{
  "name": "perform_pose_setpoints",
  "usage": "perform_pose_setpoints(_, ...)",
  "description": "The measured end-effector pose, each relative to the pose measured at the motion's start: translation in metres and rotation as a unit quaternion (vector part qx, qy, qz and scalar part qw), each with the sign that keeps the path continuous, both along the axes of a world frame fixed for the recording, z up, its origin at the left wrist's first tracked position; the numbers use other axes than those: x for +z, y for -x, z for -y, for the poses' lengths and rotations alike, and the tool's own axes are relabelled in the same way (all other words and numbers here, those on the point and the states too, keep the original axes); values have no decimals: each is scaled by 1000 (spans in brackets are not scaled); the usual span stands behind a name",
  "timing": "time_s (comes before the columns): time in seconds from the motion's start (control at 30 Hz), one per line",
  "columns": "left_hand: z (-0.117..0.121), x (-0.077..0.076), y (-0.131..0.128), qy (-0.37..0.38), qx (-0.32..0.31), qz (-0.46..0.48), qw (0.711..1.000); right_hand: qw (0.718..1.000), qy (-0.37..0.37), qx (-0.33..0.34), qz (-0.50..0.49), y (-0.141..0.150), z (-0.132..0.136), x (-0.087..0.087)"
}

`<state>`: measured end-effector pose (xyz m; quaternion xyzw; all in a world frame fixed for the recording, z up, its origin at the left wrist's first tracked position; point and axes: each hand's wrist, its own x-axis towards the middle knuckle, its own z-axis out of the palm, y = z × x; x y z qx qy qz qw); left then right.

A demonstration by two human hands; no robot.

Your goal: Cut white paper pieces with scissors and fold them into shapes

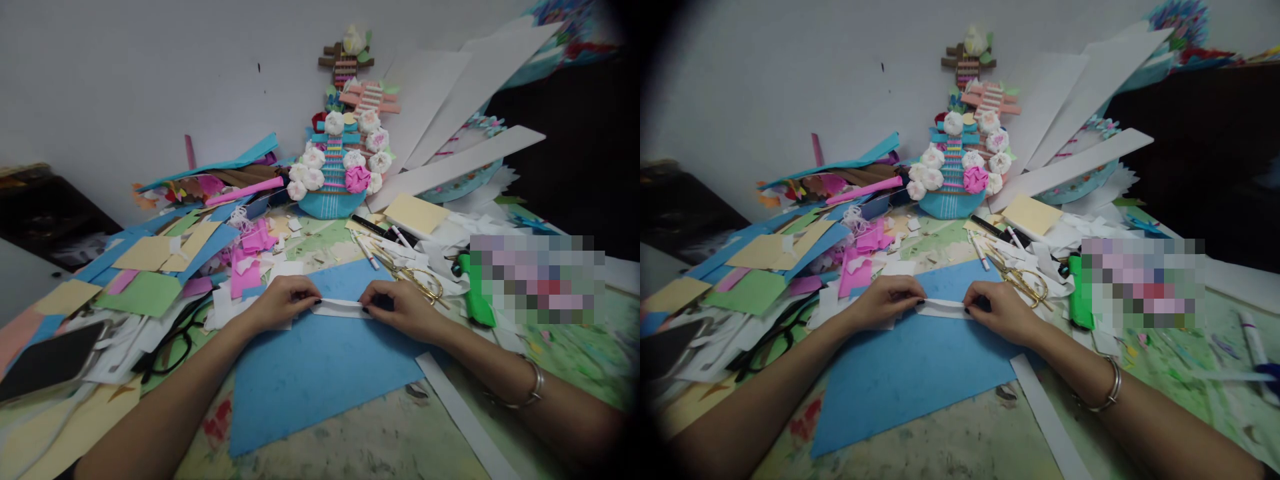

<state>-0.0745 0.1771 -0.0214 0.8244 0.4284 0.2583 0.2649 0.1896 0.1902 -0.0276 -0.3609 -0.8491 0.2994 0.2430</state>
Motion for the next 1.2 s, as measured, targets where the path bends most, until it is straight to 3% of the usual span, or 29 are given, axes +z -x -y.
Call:
perform_pose_setpoints(0.5,1,-7,0,-11,-13,29,999,999,-48,6,7,-2,-3,-3)
perform_pose_setpoints(0.73,1,-3,0,-20,-77,29,996,998,-32,62,10,-5,-5,-4)
perform_pose_setpoints(0.93,5,-3,-2,-32,-55,-9,998,998,-47,43,17,-3,-3,-2)
perform_pose_setpoints(1.1,9,-3,-6,-59,-46,-23,997,1000,-1,-3,-26,-2,0,1)
perform_pose_setpoints(1.2,9,-1,-8,-57,-51,-7,997,989,101,-15,-109,0,1,3)
